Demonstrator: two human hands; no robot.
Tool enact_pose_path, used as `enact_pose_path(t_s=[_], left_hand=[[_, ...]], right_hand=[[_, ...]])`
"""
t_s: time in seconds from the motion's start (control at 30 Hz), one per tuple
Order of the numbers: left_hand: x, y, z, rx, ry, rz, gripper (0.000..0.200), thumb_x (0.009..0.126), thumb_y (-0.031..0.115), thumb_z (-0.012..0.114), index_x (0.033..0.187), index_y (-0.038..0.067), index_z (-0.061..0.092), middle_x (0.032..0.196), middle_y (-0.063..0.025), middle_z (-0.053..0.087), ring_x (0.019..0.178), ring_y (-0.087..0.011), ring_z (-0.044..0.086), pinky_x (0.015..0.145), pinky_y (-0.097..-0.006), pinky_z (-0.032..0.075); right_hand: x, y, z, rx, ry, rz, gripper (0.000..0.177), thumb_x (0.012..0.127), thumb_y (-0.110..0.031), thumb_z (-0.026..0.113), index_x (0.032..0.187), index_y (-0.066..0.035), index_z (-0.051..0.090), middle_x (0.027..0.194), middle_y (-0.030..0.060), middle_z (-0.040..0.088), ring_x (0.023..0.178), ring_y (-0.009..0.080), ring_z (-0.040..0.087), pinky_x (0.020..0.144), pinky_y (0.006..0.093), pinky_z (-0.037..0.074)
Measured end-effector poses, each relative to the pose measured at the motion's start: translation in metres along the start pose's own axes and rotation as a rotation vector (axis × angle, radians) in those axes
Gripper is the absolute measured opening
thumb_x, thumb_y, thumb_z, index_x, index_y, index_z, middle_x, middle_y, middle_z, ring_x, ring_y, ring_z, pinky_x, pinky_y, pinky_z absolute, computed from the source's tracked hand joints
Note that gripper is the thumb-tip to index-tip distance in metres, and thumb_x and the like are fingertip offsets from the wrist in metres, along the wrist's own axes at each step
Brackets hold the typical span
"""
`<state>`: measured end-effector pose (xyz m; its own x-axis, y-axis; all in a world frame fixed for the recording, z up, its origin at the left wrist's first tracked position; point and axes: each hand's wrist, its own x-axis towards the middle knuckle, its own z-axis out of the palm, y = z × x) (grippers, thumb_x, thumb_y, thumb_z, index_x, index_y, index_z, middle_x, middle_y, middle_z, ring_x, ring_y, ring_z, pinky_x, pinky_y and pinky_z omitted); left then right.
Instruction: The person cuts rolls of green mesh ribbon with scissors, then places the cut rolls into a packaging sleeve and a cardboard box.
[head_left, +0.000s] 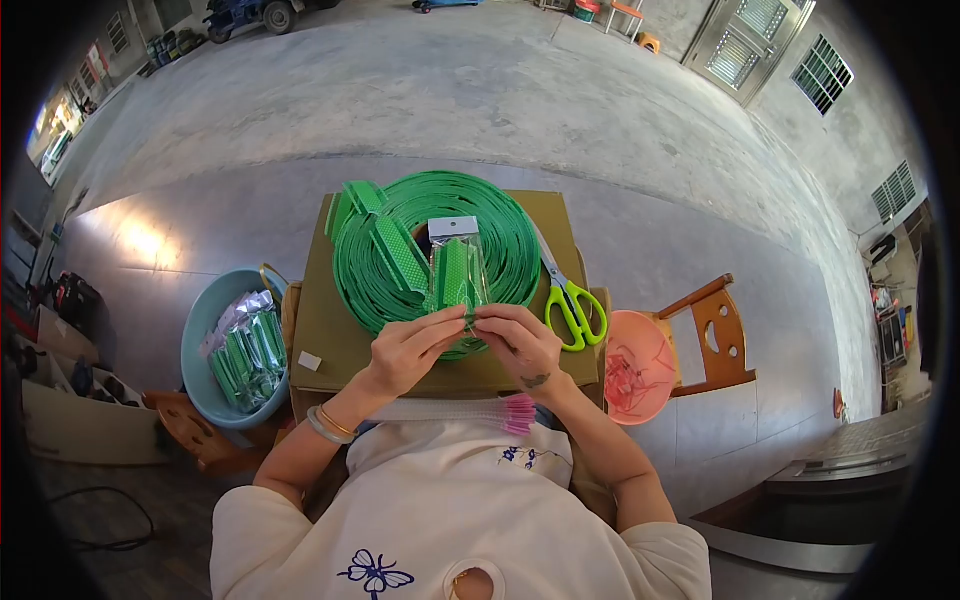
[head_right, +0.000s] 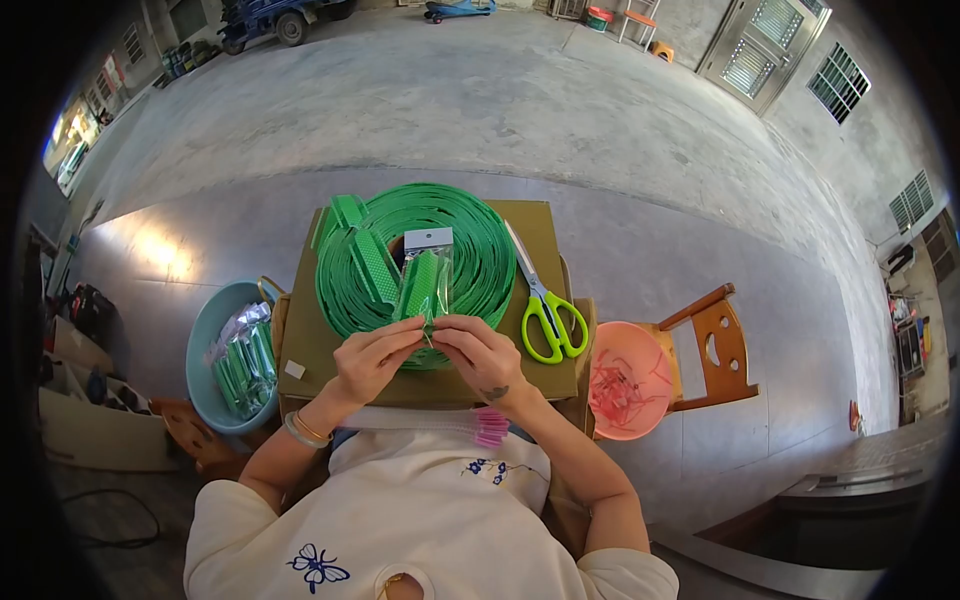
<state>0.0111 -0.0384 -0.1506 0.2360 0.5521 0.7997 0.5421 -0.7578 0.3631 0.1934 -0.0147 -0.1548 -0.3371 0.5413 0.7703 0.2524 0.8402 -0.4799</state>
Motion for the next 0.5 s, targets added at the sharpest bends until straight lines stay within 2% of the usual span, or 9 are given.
enact_pose_path(t_s=[0.13,0.23,0.33,0.43,0.5], left_hand=[[-0.005,0.004,-0.001,-0.052,-0.010,-0.023,0.021,0.067,0.001,0.071,0.086,0.005,0.063,0.095,-0.0068,0.067,0.067,-0.0164,0.064,0.057,-0.0213,0.049],[-0.014,0.003,0.000,-0.122,-0.024,-0.091,0.014,0.071,0.001,0.070,0.081,0.003,0.061,0.096,-0.0109,0.067,0.066,-0.0154,0.063,0.059,-0.0215,0.050],[-0.020,0.001,0.001,-0.338,-0.027,-0.334,0.014,0.072,0.002,0.069,0.083,0.000,0.060,0.101,-0.0114,0.065,0.069,-0.0143,0.065,0.061,-0.0214,0.051],[-0.015,0.010,-0.003,-0.602,-0.015,-0.680,0.011,0.076,0.004,0.068,0.080,-0.003,0.060,0.107,-0.0116,0.063,0.073,-0.0116,0.064,0.063,-0.0209,0.050],[-0.016,0.012,-0.003,-0.597,0.004,-0.805,0.012,0.077,0.005,0.067,0.080,-0.004,0.061,0.109,-0.0147,0.061,0.076,-0.0116,0.063,0.063,-0.0208,0.049]], right_hand=[[-0.010,-0.002,-0.004,0.086,0.017,0.054,0.016,0.071,0.008,0.064,0.086,0.002,0.060,0.094,0.0125,0.062,0.076,0.0199,0.065,0.064,0.0253,0.054],[-0.016,-0.003,-0.004,0.138,0.029,0.109,0.014,0.072,0.010,0.062,0.084,0.002,0.060,0.091,0.0122,0.062,0.075,0.0187,0.065,0.065,0.0245,0.054],[-0.022,-0.003,-0.004,0.332,0.024,0.293,0.011,0.073,0.008,0.063,0.082,0.002,0.060,0.100,0.0127,0.060,0.079,0.0158,0.064,0.065,0.0254,0.054],[-0.027,-0.009,0.000,0.398,0.070,0.556,0.009,0.075,0.004,0.065,0.081,0.002,0.059,0.113,0.0144,0.054,0.085,0.0146,0.062,0.066,0.0260,0.054],[-0.026,-0.014,0.004,0.544,0.119,0.699,0.009,0.076,0.000,0.066,0.080,0.002,0.058,0.119,0.0170,0.048,0.089,0.0145,0.060,0.067,0.0266,0.055]])
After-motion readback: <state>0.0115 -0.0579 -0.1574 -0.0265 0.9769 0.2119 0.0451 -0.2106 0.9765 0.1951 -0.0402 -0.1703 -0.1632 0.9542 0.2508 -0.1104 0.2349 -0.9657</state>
